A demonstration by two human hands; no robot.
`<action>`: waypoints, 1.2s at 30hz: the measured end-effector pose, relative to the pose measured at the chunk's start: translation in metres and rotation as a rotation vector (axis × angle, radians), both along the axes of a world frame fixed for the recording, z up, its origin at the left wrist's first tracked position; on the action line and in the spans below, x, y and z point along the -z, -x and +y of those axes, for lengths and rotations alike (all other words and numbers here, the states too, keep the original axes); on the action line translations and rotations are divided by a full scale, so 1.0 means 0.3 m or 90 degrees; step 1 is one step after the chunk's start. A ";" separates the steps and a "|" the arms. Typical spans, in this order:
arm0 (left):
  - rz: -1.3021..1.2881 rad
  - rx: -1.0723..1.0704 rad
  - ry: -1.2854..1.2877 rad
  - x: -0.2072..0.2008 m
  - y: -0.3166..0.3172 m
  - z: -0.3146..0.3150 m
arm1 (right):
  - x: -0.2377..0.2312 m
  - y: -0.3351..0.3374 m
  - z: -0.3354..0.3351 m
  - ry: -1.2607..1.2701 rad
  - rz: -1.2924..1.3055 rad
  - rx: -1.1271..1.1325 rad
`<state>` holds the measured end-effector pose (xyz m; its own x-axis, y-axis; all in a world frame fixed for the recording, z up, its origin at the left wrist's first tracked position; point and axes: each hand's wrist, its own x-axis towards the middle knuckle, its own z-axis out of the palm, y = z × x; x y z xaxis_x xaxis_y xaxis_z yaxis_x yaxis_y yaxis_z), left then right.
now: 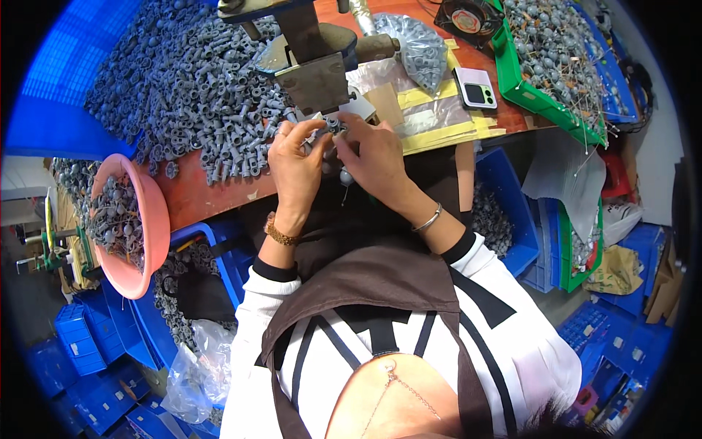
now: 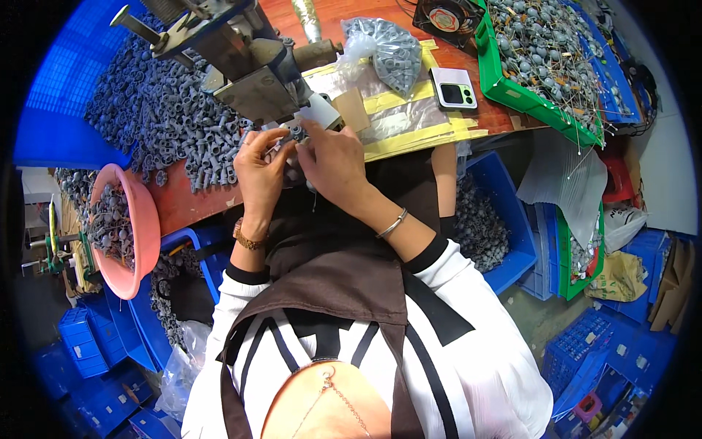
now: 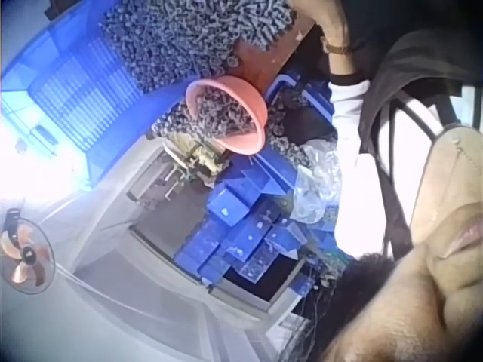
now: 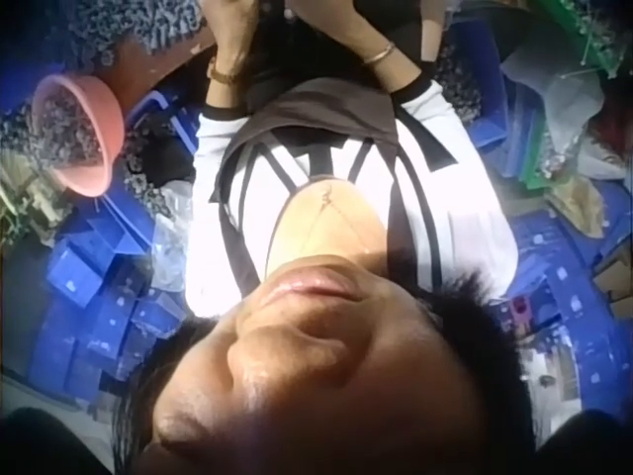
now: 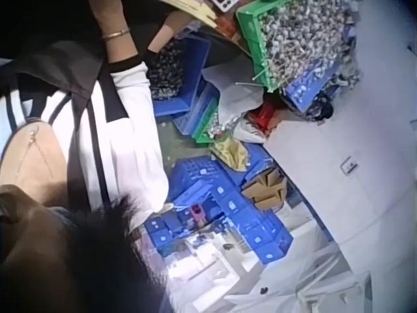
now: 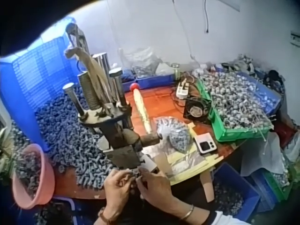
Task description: Assembling small components using a manual press machine on a factory floor.
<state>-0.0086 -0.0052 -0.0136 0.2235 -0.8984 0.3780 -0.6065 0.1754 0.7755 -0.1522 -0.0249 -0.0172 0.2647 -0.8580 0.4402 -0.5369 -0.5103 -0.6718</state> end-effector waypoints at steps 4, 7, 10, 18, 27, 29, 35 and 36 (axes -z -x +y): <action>-0.007 0.051 -0.011 -0.018 -0.039 -0.004 | -0.037 0.058 -0.032 -0.021 0.039 0.001; -0.011 0.031 -0.019 -0.025 -0.027 0.000 | -0.130 0.144 -0.170 -0.026 -0.119 0.045; -0.052 -0.003 0.018 -0.026 0.002 0.005 | -0.195 0.170 -0.404 -0.071 -0.376 -0.053; -0.083 0.070 -0.029 -0.056 -0.005 -0.021 | -0.609 0.060 -0.452 0.026 -0.403 -0.187; -0.146 0.040 0.027 -0.035 -0.011 0.019 | -0.330 0.257 0.062 0.423 -0.231 -0.307; -0.397 -0.066 0.055 -0.107 0.017 0.055 | -0.476 0.328 0.014 0.424 -0.227 -0.282; 0.116 0.212 -0.215 -0.201 0.081 0.197 | -0.380 0.568 -0.407 0.219 -0.314 0.098; 0.265 0.276 -0.291 -0.246 0.106 0.209 | -0.312 0.679 -0.492 0.217 -0.260 0.186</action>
